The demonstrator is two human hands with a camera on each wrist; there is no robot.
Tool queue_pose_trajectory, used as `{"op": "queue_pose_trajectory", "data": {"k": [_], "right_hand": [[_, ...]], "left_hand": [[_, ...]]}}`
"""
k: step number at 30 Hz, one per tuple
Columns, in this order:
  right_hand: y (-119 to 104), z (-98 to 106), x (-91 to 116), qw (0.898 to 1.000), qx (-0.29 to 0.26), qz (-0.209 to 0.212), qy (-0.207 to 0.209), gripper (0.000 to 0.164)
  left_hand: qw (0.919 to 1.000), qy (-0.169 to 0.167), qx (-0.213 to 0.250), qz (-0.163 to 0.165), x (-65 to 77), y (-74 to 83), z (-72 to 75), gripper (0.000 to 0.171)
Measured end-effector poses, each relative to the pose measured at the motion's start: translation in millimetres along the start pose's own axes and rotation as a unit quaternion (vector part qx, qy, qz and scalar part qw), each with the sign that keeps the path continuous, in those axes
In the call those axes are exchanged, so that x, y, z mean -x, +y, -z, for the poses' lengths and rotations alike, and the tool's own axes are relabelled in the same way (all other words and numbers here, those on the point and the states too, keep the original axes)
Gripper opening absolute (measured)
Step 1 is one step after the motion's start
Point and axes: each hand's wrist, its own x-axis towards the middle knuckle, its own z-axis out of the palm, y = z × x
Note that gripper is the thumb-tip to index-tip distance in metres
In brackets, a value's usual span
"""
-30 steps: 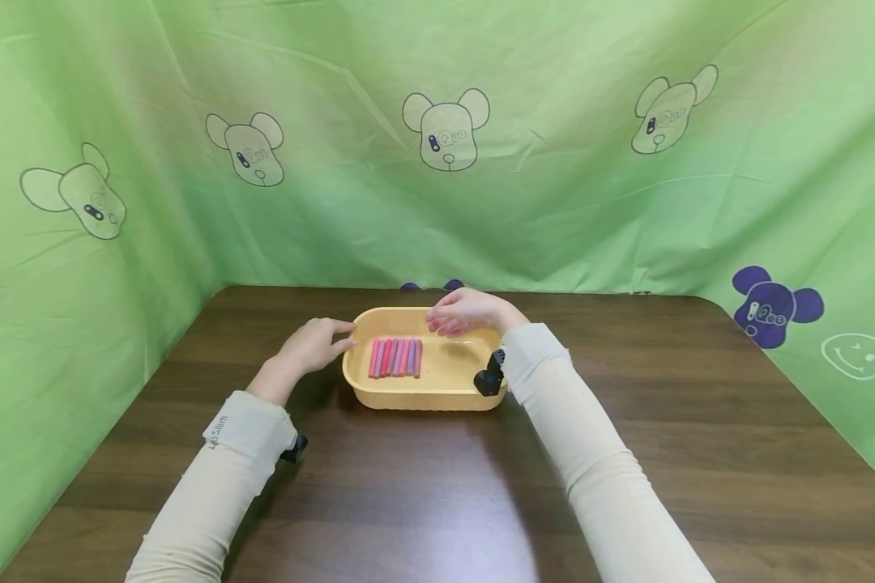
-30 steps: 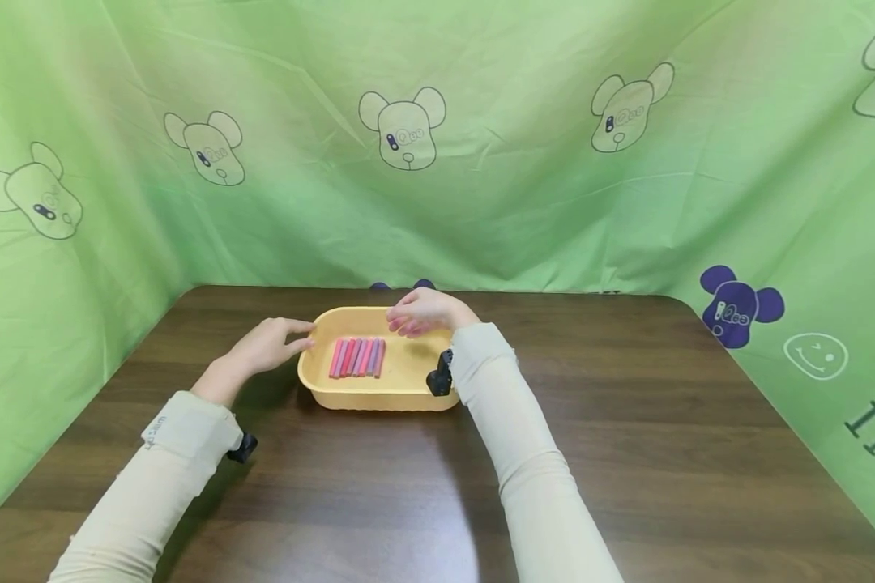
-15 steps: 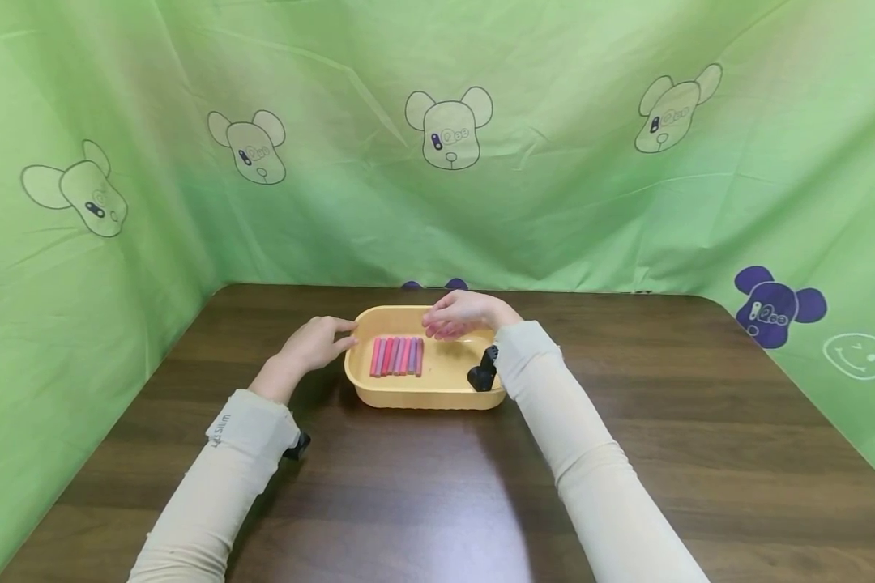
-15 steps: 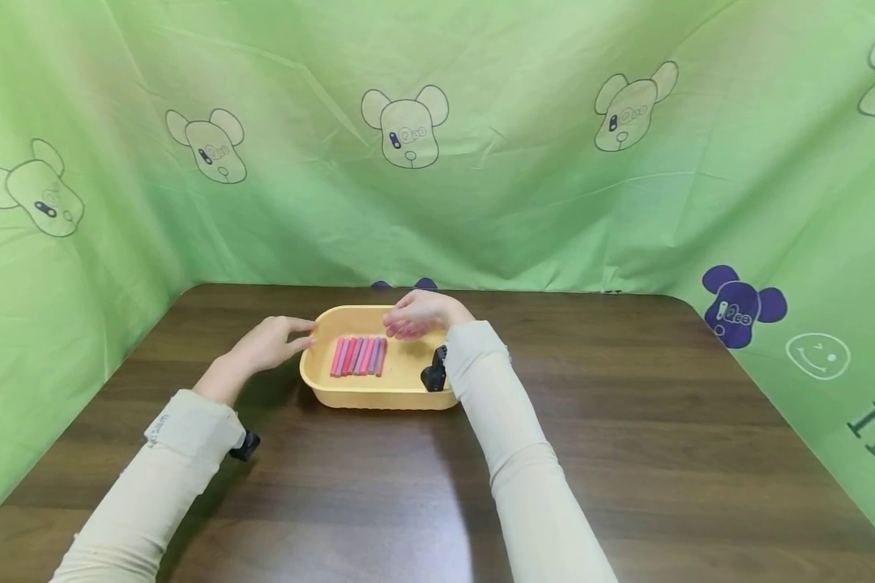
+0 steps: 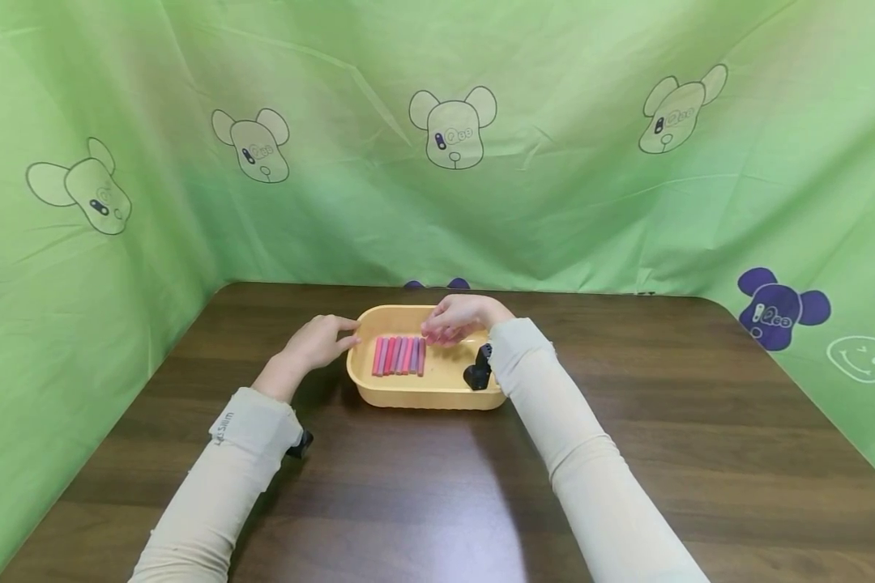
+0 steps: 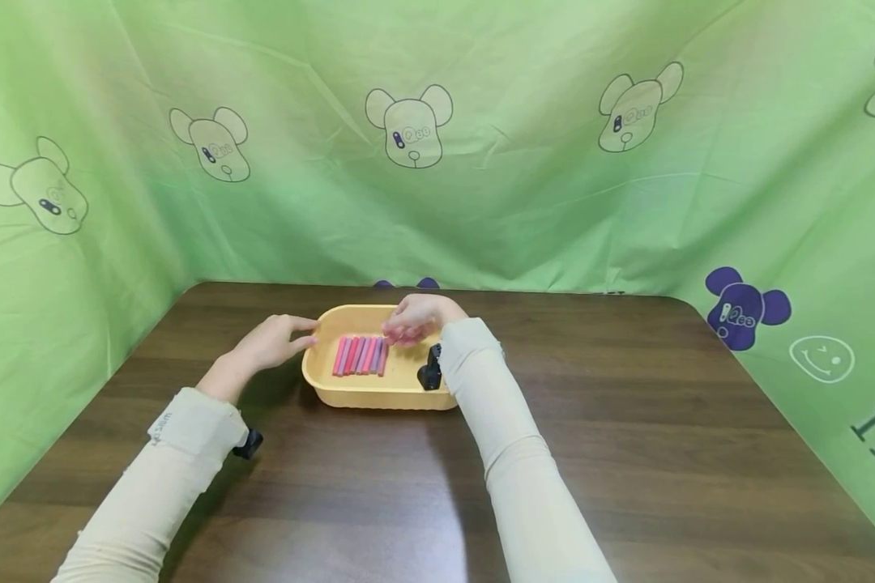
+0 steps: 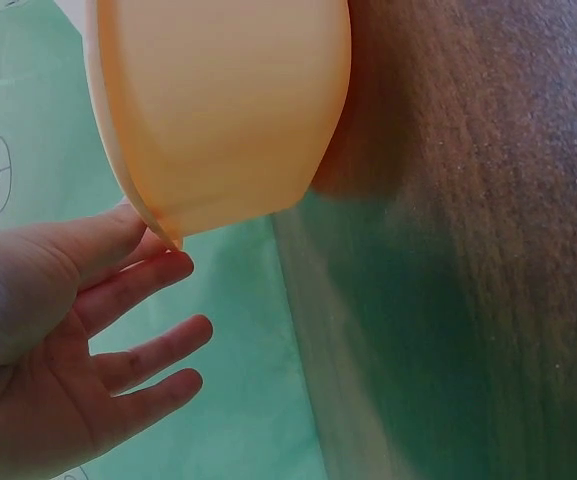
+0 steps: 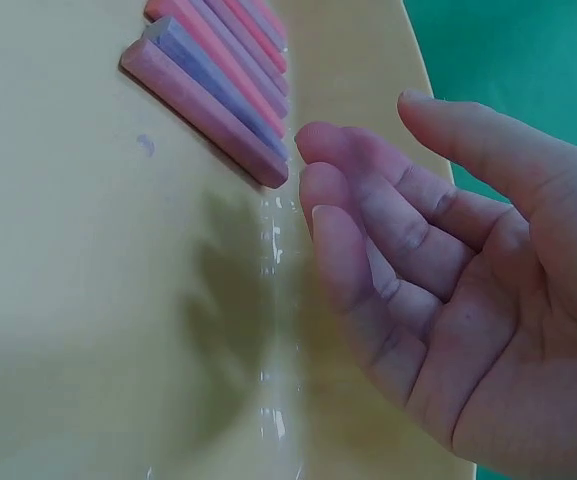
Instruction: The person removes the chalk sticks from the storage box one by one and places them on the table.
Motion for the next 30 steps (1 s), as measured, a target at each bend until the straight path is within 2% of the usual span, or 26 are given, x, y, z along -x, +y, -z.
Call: {"op": "queue_pose_trajectory", "data": {"k": [15,30], "right_hand": [[-1,-2,-5,0.999,0.031,-0.018,0.004,0.025],[3,-10,-14,0.997,0.036,-0.057,-0.034,0.019]], "left_hand": [[1.0,0.0,0.0,0.002,0.2,0.6,1.4,0.041],[1.0,-0.002,0.004,0.002,-1.0,-1.2,0.4,0.041]]}}
